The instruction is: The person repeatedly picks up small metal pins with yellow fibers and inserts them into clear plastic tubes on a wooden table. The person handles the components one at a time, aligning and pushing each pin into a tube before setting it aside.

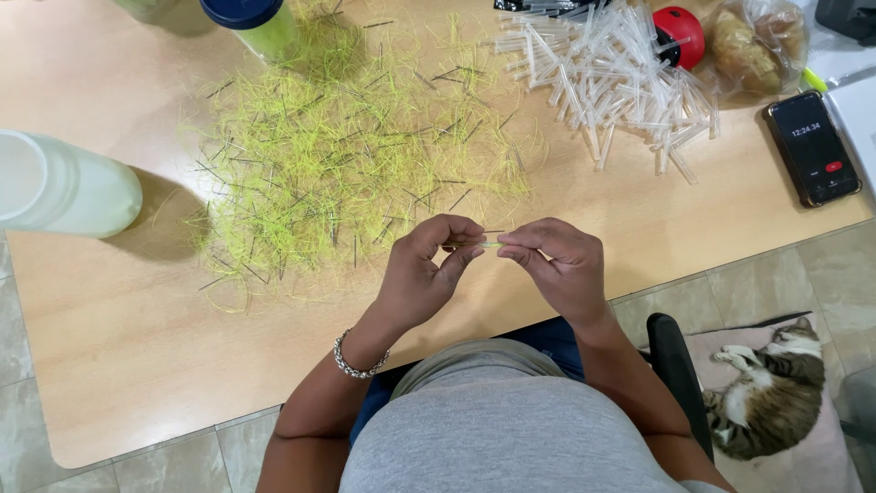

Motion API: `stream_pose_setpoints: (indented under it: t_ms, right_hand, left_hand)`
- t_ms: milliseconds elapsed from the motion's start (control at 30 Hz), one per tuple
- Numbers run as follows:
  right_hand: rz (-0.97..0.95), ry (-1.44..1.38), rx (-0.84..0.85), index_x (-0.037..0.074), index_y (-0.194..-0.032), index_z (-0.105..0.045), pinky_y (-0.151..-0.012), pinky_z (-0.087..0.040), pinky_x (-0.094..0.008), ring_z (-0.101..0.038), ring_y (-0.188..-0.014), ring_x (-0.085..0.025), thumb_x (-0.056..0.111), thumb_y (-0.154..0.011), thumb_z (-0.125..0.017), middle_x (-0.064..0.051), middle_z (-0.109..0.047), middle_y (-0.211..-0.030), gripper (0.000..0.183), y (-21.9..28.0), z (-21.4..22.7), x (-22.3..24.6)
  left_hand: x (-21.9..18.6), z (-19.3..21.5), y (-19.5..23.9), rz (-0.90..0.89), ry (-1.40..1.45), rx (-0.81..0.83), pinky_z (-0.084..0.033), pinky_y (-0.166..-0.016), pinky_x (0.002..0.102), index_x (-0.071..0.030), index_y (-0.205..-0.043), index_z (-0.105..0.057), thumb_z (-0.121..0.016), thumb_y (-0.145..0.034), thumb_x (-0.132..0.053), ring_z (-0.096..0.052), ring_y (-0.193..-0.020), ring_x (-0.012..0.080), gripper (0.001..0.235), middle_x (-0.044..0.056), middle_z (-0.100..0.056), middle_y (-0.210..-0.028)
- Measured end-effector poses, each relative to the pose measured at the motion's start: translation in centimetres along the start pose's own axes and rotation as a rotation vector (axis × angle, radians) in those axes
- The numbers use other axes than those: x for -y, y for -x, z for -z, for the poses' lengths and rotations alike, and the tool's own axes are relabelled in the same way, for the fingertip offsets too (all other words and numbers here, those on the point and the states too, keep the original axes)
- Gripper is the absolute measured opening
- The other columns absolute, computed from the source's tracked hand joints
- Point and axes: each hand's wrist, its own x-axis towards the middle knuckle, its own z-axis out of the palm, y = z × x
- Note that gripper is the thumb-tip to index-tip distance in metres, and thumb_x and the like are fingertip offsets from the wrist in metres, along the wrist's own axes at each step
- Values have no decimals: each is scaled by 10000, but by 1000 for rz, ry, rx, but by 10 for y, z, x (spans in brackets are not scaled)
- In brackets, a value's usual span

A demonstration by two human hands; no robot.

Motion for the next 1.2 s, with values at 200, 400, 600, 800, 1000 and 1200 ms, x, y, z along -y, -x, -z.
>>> stream_pose_setpoints:
  t_ms: [200, 400, 600, 800, 1000, 1200]
  right_hand:
    - [19, 18, 7, 6, -940, -810, -611, -593, -325, -744, -658, -244, 4, -859, -841, -122, -734, -792, 87, 0, -4, -2]
    - [114, 60, -16, -15, -984, -800, -630, -605, -319, -737, -653, -235, 32, -839, -871, -121, -724, -766, 168, -5, -1, 3]
    - [230, 37, -54, -3, -906, -800, -595, -590, -340, -702, -646, -238, 4, -889, -809, -123, -722, -803, 21, -5, -2, 4]
    - [301, 62, -60, -14, -882, -782, -576, -591, -344, -697, -641, -255, -2, -905, -789, -123, -707, -795, 27, -3, -7, -4]
    - [377, 75, -132, -25, -924, -783, -597, -585, -339, -674, -639, -260, 12, -915, -793, -126, -701, -808, 40, -1, -13, -9]
    - [410, 67, -164, -46, -965, -804, -606, -595, -349, -697, -679, -269, -24, -888, -808, -149, -706, -840, 80, 3, -21, -9]
  left_hand:
    - [0, -2, 0, -6, 7, 13, -543, -807, 292, -70, -1036, -729, -747, -910, -42, -760, -845, 196, 131, 69, -783, -874]
    - [-3, 0, 0, 54, 119, 14, -534, -788, 273, -54, -1061, -728, -729, -921, -23, -716, -813, 132, 143, 75, -783, -875]
    - [-5, 1, 2, 100, 172, 41, -560, -796, 298, -18, -1055, -729, -722, -932, -20, -703, -806, 136, 123, 99, -763, -838]
    - [-2, -2, 2, 122, 227, 39, -571, -804, 301, -18, -1044, -731, -725, -937, -29, -701, -811, 126, 108, 87, -753, -826]
    - [4, -4, 6, 170, 320, 18, -586, -772, 288, -4, -1058, -724, -736, -931, -32, -669, -802, 110, 131, 87, -725, -808]
    - [3, -7, 7, 190, 406, -34, -585, -743, 253, 20, -1066, -717, -749, -929, -48, -679, -783, 117, 157, 96, -709, -785]
